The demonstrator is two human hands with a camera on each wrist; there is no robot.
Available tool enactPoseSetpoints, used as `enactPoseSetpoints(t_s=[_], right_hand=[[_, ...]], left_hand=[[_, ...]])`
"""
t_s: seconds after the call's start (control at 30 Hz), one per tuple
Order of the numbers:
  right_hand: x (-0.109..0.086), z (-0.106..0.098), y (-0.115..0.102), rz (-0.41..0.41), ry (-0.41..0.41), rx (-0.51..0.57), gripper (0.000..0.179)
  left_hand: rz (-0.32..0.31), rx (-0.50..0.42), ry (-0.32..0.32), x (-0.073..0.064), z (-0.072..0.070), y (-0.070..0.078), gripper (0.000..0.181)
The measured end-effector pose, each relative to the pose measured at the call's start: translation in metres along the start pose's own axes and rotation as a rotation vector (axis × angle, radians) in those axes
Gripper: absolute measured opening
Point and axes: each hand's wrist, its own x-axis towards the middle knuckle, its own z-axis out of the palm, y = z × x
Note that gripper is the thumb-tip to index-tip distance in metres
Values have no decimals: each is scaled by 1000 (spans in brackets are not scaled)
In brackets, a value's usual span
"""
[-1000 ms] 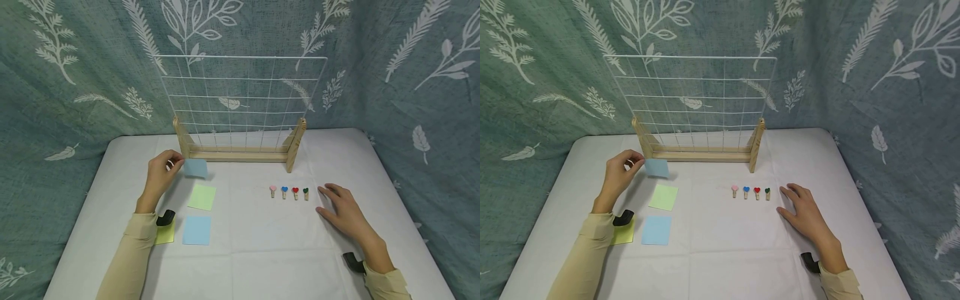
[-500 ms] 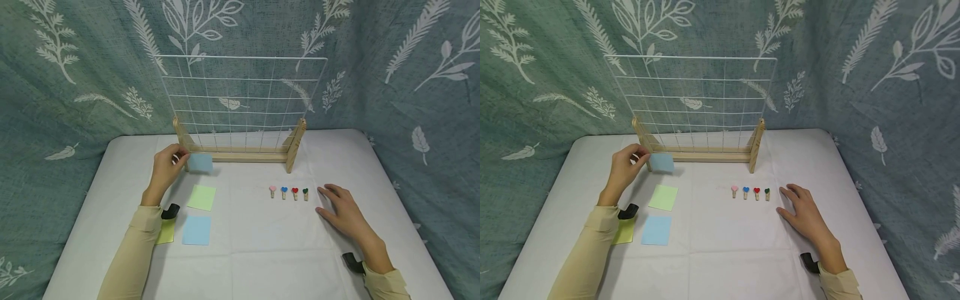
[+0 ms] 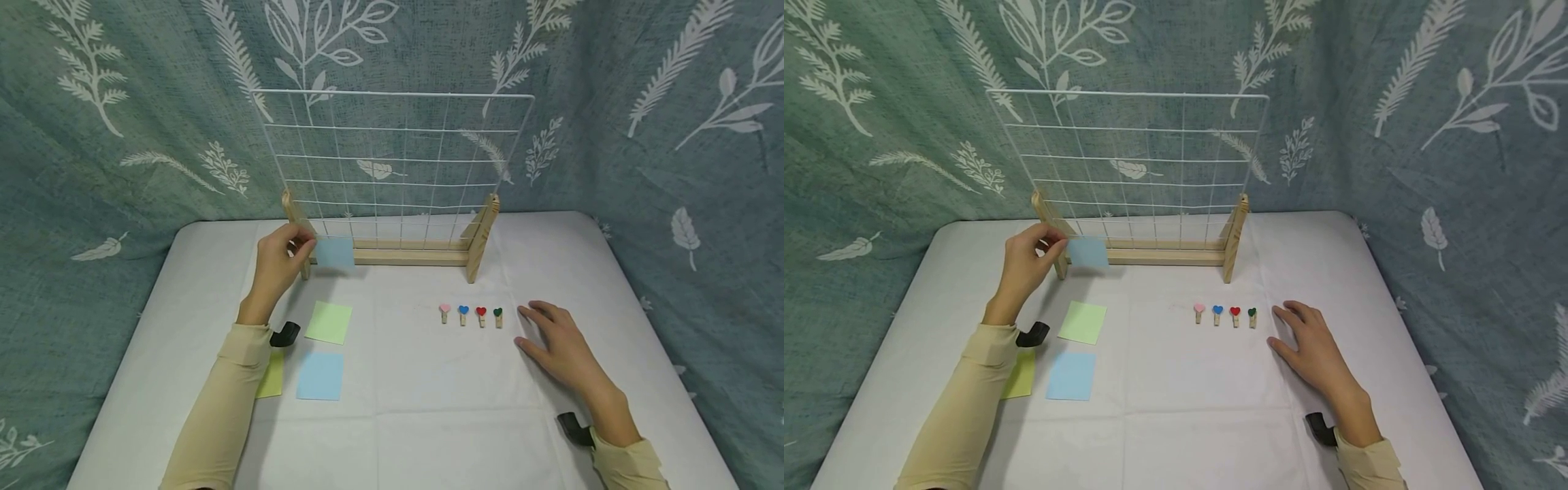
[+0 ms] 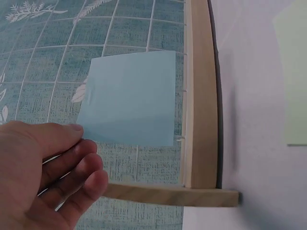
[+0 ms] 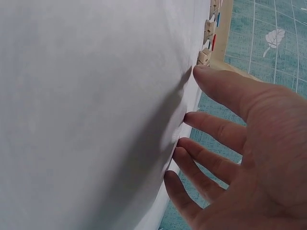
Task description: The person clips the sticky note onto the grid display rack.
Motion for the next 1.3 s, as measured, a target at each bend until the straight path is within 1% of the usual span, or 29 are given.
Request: enactPoseSetpoints(t_s=[0.27,0.4,0.53,0.67,0.87,1.03,1.2,1.3], right_hand=[[1,0,1,-19,10,-2,62],[1,0,1,-24,14,-5,62],[1,1,2,-11,7,-7,62],[1,0,2,-3,2,-7,63],[3,-1,1,1,-1,-10,61],[9,-3,-2,15,-23,-27,60],[13,-5,-6,41,-61,-28,60],[13,-5,-6,43,-63,-27,60]], left_hand=[[-1,37,0,7,5,5,5],[3,50,15,11,7,7,4],[6,67,34,14,9,9,4],[2,63,53,16,10,10,5],[-31,98,94,18,12,9,5],[-71,130,90,19,13,8,6],[-74,140,84,20,15,7,7],[-71,151,92,20,16,6,8]])
